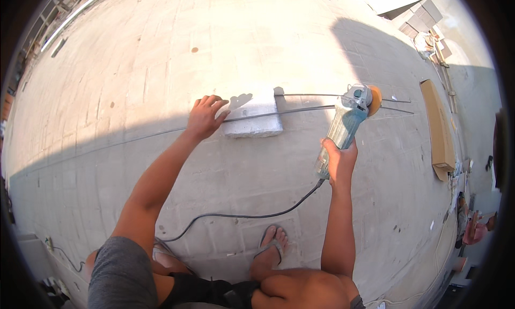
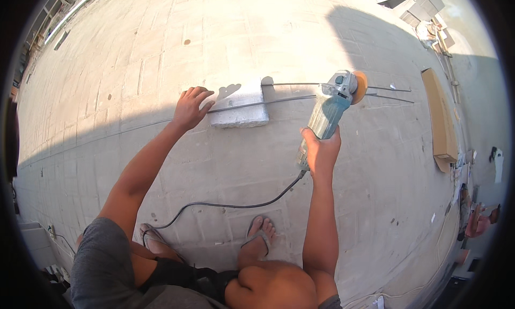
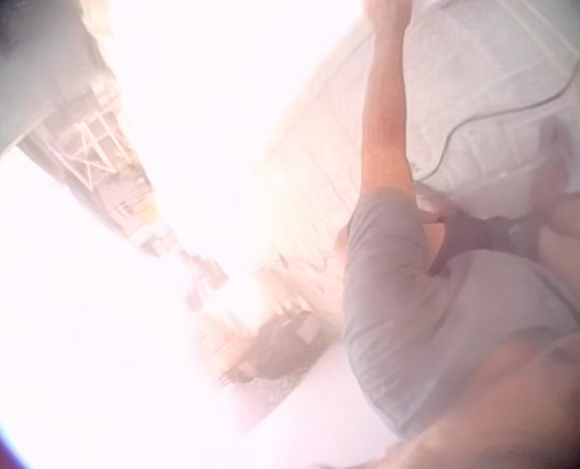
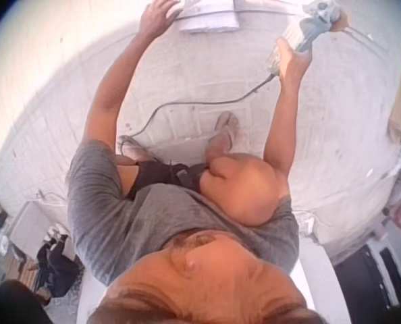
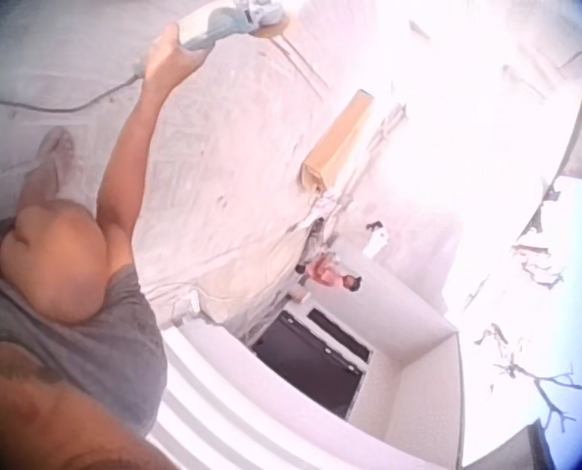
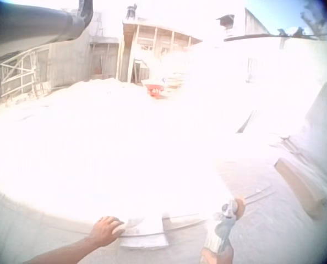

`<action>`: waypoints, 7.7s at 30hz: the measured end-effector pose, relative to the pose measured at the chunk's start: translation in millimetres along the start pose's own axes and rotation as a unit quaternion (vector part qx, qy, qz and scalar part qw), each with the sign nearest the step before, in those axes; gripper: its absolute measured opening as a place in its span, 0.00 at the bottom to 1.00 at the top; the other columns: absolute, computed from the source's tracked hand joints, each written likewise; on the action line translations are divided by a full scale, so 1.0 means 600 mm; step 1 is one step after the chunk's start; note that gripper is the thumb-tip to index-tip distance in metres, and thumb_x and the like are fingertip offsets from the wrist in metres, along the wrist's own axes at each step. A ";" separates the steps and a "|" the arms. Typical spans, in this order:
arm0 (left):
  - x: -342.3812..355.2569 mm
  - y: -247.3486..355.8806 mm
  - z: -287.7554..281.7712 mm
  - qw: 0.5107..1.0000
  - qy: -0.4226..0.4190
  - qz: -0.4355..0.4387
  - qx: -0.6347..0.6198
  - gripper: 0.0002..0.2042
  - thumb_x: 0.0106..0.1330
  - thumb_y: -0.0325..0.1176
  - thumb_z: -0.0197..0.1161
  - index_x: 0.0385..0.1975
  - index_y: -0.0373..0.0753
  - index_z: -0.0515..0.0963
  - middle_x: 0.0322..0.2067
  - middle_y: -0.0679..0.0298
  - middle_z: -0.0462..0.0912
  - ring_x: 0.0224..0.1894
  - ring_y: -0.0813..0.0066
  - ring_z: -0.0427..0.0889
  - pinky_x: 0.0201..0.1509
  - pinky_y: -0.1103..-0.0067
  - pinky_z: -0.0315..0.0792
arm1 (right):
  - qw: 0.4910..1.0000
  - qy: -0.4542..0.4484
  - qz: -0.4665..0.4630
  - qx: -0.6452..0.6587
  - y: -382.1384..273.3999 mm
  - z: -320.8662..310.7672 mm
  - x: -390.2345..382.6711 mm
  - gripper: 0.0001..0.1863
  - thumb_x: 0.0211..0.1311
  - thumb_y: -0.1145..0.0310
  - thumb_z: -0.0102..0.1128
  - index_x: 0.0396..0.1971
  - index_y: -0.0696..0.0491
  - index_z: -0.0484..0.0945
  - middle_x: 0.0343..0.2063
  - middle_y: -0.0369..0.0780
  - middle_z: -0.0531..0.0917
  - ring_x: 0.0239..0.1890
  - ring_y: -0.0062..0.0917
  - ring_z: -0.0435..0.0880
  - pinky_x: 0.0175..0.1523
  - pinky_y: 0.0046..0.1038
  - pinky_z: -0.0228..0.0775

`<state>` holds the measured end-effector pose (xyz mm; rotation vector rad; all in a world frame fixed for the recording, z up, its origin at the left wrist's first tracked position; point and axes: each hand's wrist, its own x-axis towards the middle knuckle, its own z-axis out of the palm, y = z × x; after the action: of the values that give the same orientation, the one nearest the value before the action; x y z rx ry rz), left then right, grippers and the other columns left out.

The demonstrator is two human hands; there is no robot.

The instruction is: The person measures a metal rod using a triangular block, then uses an angle grinder to cut the rod while holding it against the block on the floor.

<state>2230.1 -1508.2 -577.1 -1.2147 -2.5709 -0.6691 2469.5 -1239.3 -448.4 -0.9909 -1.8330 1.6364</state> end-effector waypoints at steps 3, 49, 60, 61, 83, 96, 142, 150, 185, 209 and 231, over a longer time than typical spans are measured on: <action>-0.101 -0.125 -0.079 0.998 -0.036 -0.030 0.046 0.16 0.70 0.40 0.59 0.53 0.42 0.77 0.47 0.59 0.79 0.52 0.59 0.75 0.58 0.65 0.66 | 0.997 0.009 -0.022 -0.071 0.011 0.006 0.011 0.24 0.49 0.71 0.70 0.46 0.60 0.72 0.35 0.42 0.82 0.33 0.27 0.82 0.39 0.32 0.77; -0.254 -0.277 -0.196 0.967 -0.143 -0.186 0.102 0.13 0.69 0.40 0.61 0.42 0.36 0.81 0.35 0.52 0.84 0.40 0.49 0.82 0.45 0.60 0.74 | 0.992 -0.062 -0.035 -0.100 -0.022 0.030 -0.038 0.33 0.47 0.64 0.71 0.53 0.61 0.70 0.42 0.50 0.84 0.46 0.39 0.85 0.54 0.35 0.75; -0.066 -0.082 -0.059 0.986 -0.098 -0.111 -0.074 0.12 0.64 0.36 0.68 0.41 0.36 0.85 0.30 0.52 0.79 0.32 0.58 0.80 0.39 0.67 0.73 | 0.988 -0.056 -0.043 -0.138 -0.036 0.018 -0.039 0.33 0.47 0.63 0.72 0.52 0.61 0.71 0.43 0.49 0.84 0.46 0.34 0.84 0.54 0.33 0.75; -0.053 -0.062 -0.035 0.984 -0.095 -0.113 -0.096 0.12 0.64 0.37 0.68 0.41 0.36 0.85 0.31 0.52 0.80 0.33 0.58 0.80 0.39 0.67 0.73 | 0.989 -0.061 -0.034 -0.130 -0.037 0.017 -0.040 0.35 0.46 0.62 0.71 0.54 0.61 0.70 0.43 0.51 0.83 0.48 0.40 0.84 0.55 0.36 0.75; -0.054 -0.078 -0.029 0.976 -0.115 -0.133 -0.130 0.12 0.65 0.37 0.69 0.36 0.32 0.86 0.32 0.52 0.86 0.33 0.64 0.85 0.39 0.73 0.76 | 0.993 -0.055 -0.044 -0.095 -0.023 0.000 -0.036 0.34 0.46 0.63 0.68 0.53 0.62 0.68 0.41 0.55 0.83 0.48 0.47 0.83 0.55 0.39 0.74; -0.068 -0.086 -0.046 0.969 -0.118 -0.149 -0.156 0.13 0.66 0.38 0.68 0.38 0.32 0.86 0.32 0.51 0.87 0.34 0.64 0.85 0.39 0.72 0.75 | 0.991 -0.059 -0.049 -0.109 -0.022 0.004 -0.039 0.34 0.46 0.62 0.69 0.52 0.62 0.68 0.42 0.54 0.82 0.49 0.46 0.83 0.56 0.40 0.74; 0.221 0.143 0.119 0.934 -0.267 0.225 0.075 0.10 0.71 0.40 0.55 0.37 0.42 0.78 0.40 0.61 0.80 0.54 0.60 0.76 0.73 0.57 0.55 | 0.995 -0.025 0.050 -0.087 0.072 0.014 0.030 0.31 0.45 0.62 0.69 0.48 0.63 0.71 0.40 0.52 0.84 0.45 0.43 0.85 0.52 0.37 0.76; 0.212 0.132 0.108 0.941 -0.279 0.176 0.075 0.11 0.71 0.40 0.56 0.40 0.40 0.79 0.42 0.59 0.82 0.54 0.57 0.76 0.69 0.62 0.62 | 0.994 -0.030 0.037 -0.096 0.077 0.022 0.022 0.32 0.45 0.61 0.70 0.49 0.62 0.71 0.40 0.52 0.84 0.45 0.42 0.85 0.52 0.37 0.76; -0.030 -0.060 -0.051 0.957 -0.170 -0.169 -0.162 0.17 0.69 0.41 0.64 0.41 0.30 0.84 0.27 0.49 0.86 0.31 0.71 0.85 0.38 0.73 0.75 | 0.987 -0.081 0.031 -0.134 0.013 -0.002 -0.014 0.36 0.47 0.62 0.70 0.56 0.61 0.68 0.44 0.52 0.83 0.48 0.41 0.84 0.54 0.36 0.75; 0.005 -0.080 -0.074 0.921 -0.303 -0.217 -0.111 0.21 0.67 0.50 0.64 0.39 0.35 0.86 0.25 0.51 0.85 0.28 0.69 0.82 0.39 0.71 0.76 | 0.948 -0.082 0.073 -0.299 0.070 0.051 0.002 0.36 0.43 0.60 0.71 0.54 0.59 0.70 0.42 0.52 0.85 0.46 0.45 0.85 0.53 0.41 0.78; -0.001 -0.089 -0.065 0.905 -0.326 -0.226 -0.152 0.19 0.69 0.51 0.60 0.43 0.42 0.88 0.17 0.72 0.67 0.20 0.84 0.63 0.25 0.80 0.63 | 0.930 -0.173 0.079 -0.315 0.124 0.141 -0.008 0.45 0.48 0.56 0.73 0.63 0.62 0.63 0.46 0.53 0.83 0.50 0.45 0.83 0.55 0.40 0.77</action>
<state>2189.2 -1557.2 -560.0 -1.0522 -3.4854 -0.9002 2422.3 -1294.7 -534.8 -1.1800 -2.6836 1.3872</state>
